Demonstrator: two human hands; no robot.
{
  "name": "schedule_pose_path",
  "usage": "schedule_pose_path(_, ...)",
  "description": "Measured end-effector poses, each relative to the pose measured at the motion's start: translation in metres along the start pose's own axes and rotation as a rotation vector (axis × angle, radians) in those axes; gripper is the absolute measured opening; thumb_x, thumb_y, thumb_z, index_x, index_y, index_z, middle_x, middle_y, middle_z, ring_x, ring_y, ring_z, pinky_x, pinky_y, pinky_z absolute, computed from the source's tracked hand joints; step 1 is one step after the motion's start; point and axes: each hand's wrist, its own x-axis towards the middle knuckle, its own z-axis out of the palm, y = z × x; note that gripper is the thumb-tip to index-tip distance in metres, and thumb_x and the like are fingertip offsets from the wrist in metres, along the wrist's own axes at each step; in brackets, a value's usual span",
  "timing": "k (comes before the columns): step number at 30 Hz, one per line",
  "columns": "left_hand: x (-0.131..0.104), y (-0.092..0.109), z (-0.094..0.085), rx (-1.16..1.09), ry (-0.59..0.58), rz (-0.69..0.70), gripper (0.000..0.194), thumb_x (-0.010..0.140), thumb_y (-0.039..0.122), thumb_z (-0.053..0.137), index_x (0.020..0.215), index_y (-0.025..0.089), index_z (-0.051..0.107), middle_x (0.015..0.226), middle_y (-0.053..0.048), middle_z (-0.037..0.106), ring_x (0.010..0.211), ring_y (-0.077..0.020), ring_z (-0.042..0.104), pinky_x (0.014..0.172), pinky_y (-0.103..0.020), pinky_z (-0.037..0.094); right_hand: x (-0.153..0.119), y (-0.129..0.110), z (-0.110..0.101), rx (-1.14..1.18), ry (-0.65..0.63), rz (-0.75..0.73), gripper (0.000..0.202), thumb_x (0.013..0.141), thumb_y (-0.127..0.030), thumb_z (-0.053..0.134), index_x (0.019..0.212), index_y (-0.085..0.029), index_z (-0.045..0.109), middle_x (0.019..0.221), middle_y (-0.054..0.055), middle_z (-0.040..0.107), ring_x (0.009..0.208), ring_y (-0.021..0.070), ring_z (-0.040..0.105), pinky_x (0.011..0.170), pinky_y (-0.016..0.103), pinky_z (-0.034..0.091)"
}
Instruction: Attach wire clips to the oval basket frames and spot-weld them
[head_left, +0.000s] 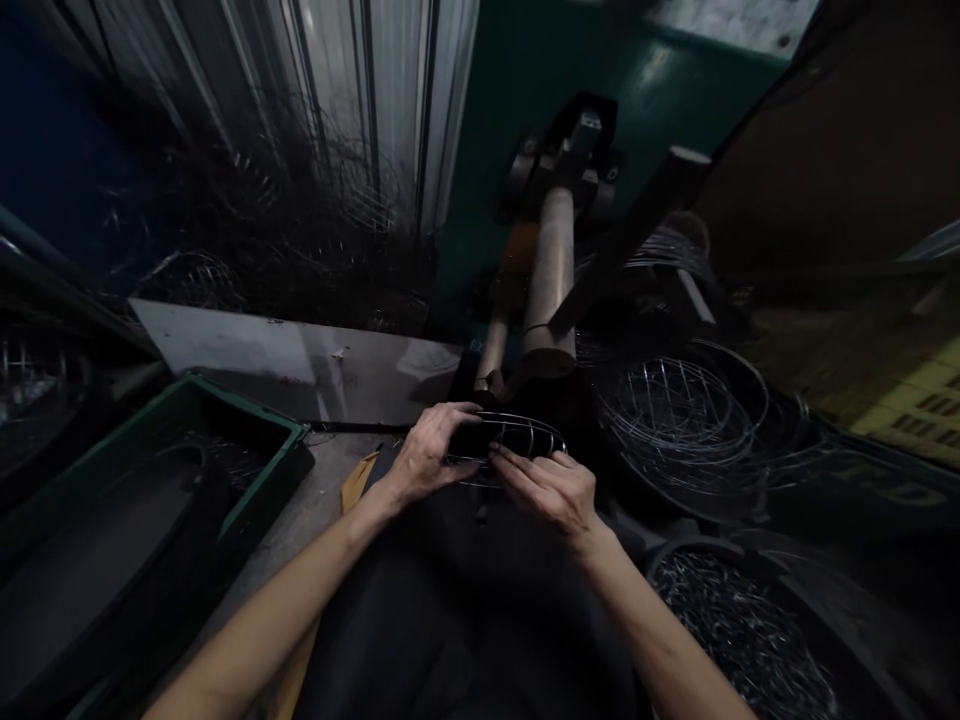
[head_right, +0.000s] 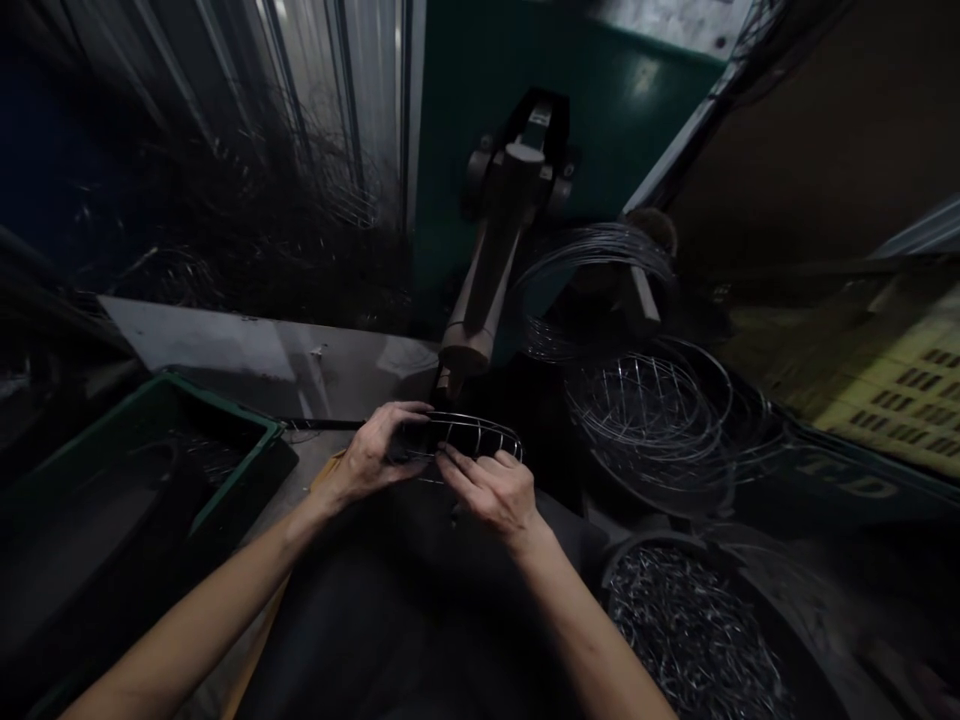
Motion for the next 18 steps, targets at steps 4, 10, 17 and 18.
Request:
schedule_pose_path(4, 0.001, -0.007, 0.003, -0.008, 0.017, 0.017, 0.045, 0.070, 0.022, 0.067, 0.111, 0.020, 0.046, 0.118, -0.011, 0.057, 0.110, -0.0238, 0.054, 0.091, -0.040, 0.045, 0.001, 0.004, 0.003, -0.004, 0.012, -0.005, 0.023, 0.081, -0.017, 0.061, 0.101, -0.026, 0.068, 0.108, -0.002, 0.068, 0.057, 0.0030, 0.052, 0.055, 0.024, 0.033)
schedule_pose_path(10, 0.006, -0.012, 0.004, -0.008, 0.049, 0.036, 0.041, 0.072, 0.024, 0.066, 0.109, 0.019, 0.048, 0.117, -0.011, 0.058, 0.109, -0.0236, 0.055, 0.090, -0.040, 0.045, 0.006, 0.010, 0.006, -0.023, 0.025, -0.032, 0.023, 0.079, -0.015, 0.063, 0.099, -0.025, 0.068, 0.106, -0.002, 0.068, 0.055, 0.0026, 0.053, 0.056, 0.025, 0.034)
schedule_pose_path(17, 0.003, -0.016, 0.007, -0.003, 0.027, 0.034, 0.043, 0.072, 0.025, 0.066, 0.111, 0.020, 0.048, 0.120, -0.012, 0.057, 0.111, -0.0246, 0.054, 0.091, -0.042, 0.044, 0.006, 0.011, 0.006, -0.013, 0.038, -0.063, 0.022, 0.080, -0.014, 0.062, 0.099, -0.024, 0.068, 0.106, 0.002, 0.068, 0.055, 0.0042, 0.052, 0.056, 0.025, 0.033)
schedule_pose_path(18, 0.003, -0.015, 0.007, -0.001, 0.030, 0.038, 0.044, 0.072, 0.026, 0.066, 0.111, 0.021, 0.047, 0.120, -0.012, 0.057, 0.111, -0.0246, 0.054, 0.091, -0.042, 0.044, 0.006, 0.010, 0.004, -0.014, 0.044, -0.062, 0.022, 0.080, -0.014, 0.063, 0.098, -0.024, 0.068, 0.106, 0.001, 0.068, 0.055, 0.0041, 0.052, 0.055, 0.025, 0.033)
